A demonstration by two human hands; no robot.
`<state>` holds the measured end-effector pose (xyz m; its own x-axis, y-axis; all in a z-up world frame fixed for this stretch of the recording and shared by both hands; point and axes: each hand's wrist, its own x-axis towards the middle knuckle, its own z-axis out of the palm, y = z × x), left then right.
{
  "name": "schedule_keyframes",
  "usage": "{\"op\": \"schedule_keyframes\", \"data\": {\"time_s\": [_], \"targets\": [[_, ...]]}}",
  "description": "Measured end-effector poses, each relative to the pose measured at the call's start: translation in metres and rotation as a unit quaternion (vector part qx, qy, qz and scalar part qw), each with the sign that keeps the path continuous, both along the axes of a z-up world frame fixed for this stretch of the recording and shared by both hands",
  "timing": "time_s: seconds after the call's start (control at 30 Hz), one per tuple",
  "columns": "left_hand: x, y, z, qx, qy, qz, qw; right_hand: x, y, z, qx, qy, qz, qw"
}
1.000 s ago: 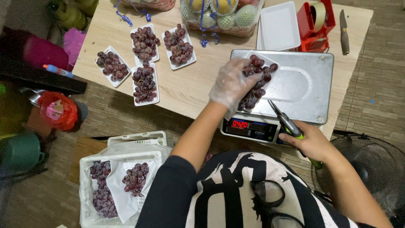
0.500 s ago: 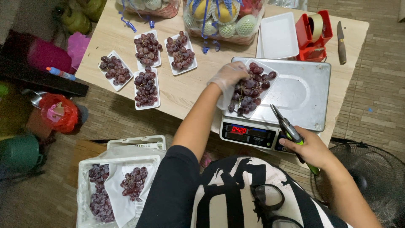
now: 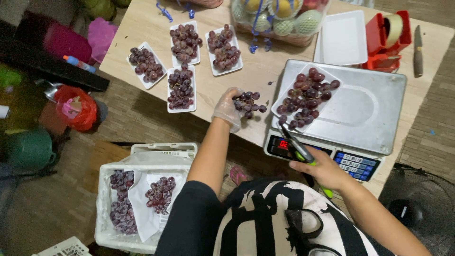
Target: Trimming grape bunches with shears and weighing them on a digital scale to prepare retail trays.
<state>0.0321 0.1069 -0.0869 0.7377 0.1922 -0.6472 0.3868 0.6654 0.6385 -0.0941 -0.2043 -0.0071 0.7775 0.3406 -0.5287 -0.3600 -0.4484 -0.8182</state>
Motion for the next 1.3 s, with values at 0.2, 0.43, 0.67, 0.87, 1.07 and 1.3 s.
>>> {"op": "schedule_keyframes", "data": {"time_s": [0.2, 0.43, 0.67, 0.87, 1.07, 1.3], "targets": [[-0.011, 0.022, -0.050, -0.181, 0.025, 0.058, 0.982, 0.002, 0.100, -0.069, 0.176, 0.225, -0.127, 0.950], [-0.028, 0.077, -0.092, -0.035, 0.034, -0.024, 0.999, 0.005, 0.150, -0.116, 0.169, 0.249, -0.165, 0.939], [-0.021, 0.106, -0.081, 0.377, 0.085, -0.203, 0.900, 0.010, 0.177, -0.116, 0.133, 0.286, -0.178, 0.932], [-0.021, 0.120, -0.125, 0.157, 0.059, -0.076, 0.983, 0.016, 0.181, -0.139, 0.122, 0.268, -0.210, 0.932], [-0.024, 0.061, 0.021, 0.271, -0.103, -0.104, 0.951, -0.011, 0.156, -0.159, 0.116, 0.256, -0.199, 0.939], [0.035, -0.033, 0.007, 0.336, -0.139, -0.206, 0.909, -0.025, 0.142, -0.127, 0.096, 0.238, -0.196, 0.946]]}}
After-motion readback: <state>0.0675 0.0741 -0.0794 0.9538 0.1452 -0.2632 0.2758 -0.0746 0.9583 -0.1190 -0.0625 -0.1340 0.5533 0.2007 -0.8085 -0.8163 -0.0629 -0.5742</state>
